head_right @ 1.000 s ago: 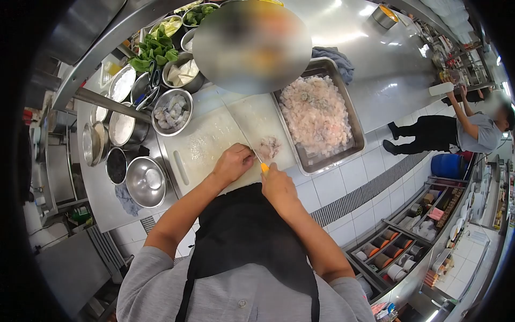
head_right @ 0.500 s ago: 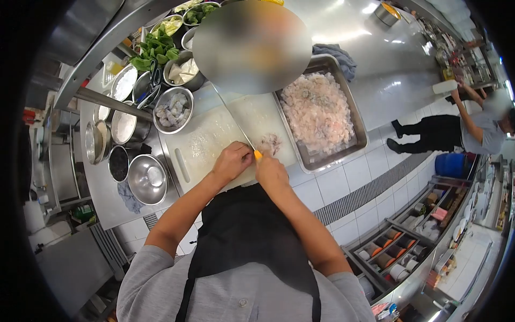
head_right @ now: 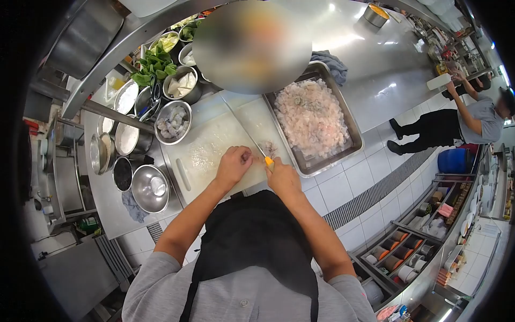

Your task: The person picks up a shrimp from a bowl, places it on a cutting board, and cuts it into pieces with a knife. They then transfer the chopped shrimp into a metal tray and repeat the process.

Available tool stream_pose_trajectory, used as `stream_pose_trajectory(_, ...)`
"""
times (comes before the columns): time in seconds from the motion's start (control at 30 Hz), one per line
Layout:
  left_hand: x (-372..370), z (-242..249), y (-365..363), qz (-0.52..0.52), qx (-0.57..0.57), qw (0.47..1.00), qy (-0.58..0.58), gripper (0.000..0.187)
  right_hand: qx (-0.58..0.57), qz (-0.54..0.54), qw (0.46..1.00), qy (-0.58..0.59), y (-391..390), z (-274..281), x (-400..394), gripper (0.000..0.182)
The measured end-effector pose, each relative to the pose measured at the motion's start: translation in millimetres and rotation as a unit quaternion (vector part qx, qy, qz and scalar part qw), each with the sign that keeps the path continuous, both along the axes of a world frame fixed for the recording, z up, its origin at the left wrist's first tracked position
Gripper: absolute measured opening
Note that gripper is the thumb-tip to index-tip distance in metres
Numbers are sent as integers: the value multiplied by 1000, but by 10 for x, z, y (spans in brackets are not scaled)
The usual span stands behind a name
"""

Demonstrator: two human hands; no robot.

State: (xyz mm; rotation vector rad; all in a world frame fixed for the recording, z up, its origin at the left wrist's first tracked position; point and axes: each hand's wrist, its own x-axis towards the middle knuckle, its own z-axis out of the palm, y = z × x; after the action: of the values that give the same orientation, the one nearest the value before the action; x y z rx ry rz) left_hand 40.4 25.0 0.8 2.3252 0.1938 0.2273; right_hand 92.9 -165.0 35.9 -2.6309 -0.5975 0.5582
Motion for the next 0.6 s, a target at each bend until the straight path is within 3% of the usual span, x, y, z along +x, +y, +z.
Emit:
stream_pose_trajectory(0.1, -51, 40, -73, 61, -66, 996, 13, 17, -2, 1, 1000, 8, -36, 87, -69, 38)
stream_pose_trajectory(0.33, -180, -2, 75, -24, 6, 994, -110, 11, 26, 11, 1000, 14, 147, 131, -138, 39)
stream_pose_trajectory(0.47, -108, -90, 150, -55, 33, 994, -86, 10, -37, 25, 998, 44, 213, 215, -144, 40)
stream_pose_trajectory(0.53, -105, -115, 170, -64, 42, 993, -85, 10, -98, 26, 991, 86, 154, 511, -195, 39)
stream_pose_trajectory(0.6, -80, -116, 176, -69, 34, 993, -95, 10, -103, 17, 990, 92, 200, 405, -208, 38)
